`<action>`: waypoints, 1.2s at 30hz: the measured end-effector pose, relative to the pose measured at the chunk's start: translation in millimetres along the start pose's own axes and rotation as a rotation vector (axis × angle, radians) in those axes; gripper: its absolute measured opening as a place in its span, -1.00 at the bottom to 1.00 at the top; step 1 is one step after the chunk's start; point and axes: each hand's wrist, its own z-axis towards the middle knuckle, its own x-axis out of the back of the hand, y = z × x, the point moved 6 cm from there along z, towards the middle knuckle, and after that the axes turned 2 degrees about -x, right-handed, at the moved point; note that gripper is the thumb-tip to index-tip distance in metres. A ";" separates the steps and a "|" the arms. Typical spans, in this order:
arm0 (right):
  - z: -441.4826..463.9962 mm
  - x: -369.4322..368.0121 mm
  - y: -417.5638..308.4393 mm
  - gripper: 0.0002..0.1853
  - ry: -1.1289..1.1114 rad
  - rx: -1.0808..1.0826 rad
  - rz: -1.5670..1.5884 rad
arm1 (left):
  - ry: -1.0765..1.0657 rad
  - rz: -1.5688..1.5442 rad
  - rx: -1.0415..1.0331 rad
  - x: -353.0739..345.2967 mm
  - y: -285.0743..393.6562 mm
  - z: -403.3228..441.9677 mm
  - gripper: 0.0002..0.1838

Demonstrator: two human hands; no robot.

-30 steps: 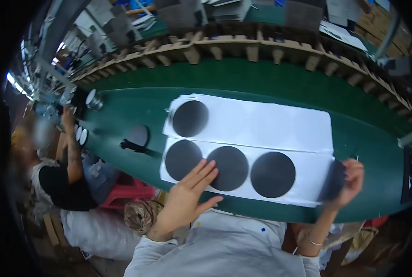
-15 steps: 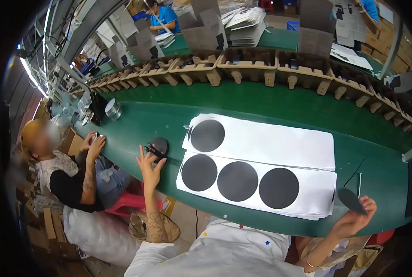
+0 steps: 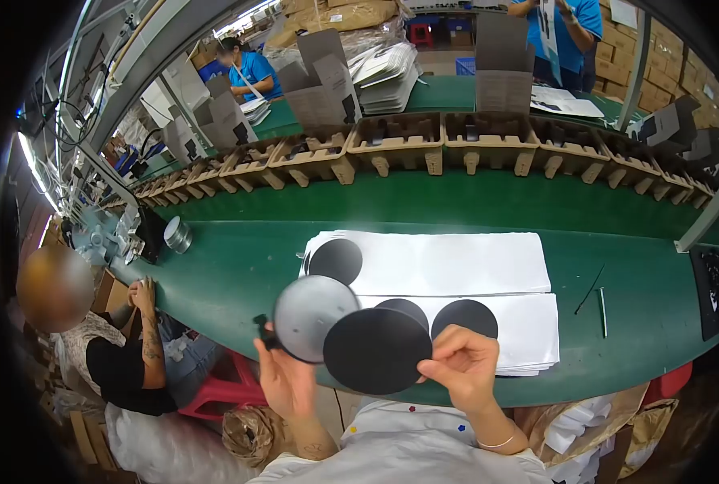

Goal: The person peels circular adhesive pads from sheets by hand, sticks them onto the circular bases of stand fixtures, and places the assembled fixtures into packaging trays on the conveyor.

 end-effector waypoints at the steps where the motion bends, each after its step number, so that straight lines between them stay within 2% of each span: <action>1: 0.6 -2.6 3.0 -0.83 -0.004 -0.010 0.008 | 0.058 0.049 0.076 2.1 -6.8 -5.2 -0.70; 2: 0.7 -3.9 5.6 -0.84 -0.007 -0.022 0.015 | 0.025 0.004 0.163 -6.9 -18.0 -7.5 -0.69; 10: -5.2 0.6 11.9 -0.86 0.048 -0.027 0.002 | 0.093 -0.193 0.345 -6.0 -49.6 -21.0 -0.70; 22: -5.5 -6.2 15.0 -0.85 0.075 -0.004 0.002 | 0.125 -0.176 0.364 -5.6 -44.0 -16.9 -0.73; 36: -3.7 -18.2 23.9 -0.86 0.059 0.023 -0.086 | 0.063 -0.046 0.331 -5.3 -28.7 -13.4 -0.74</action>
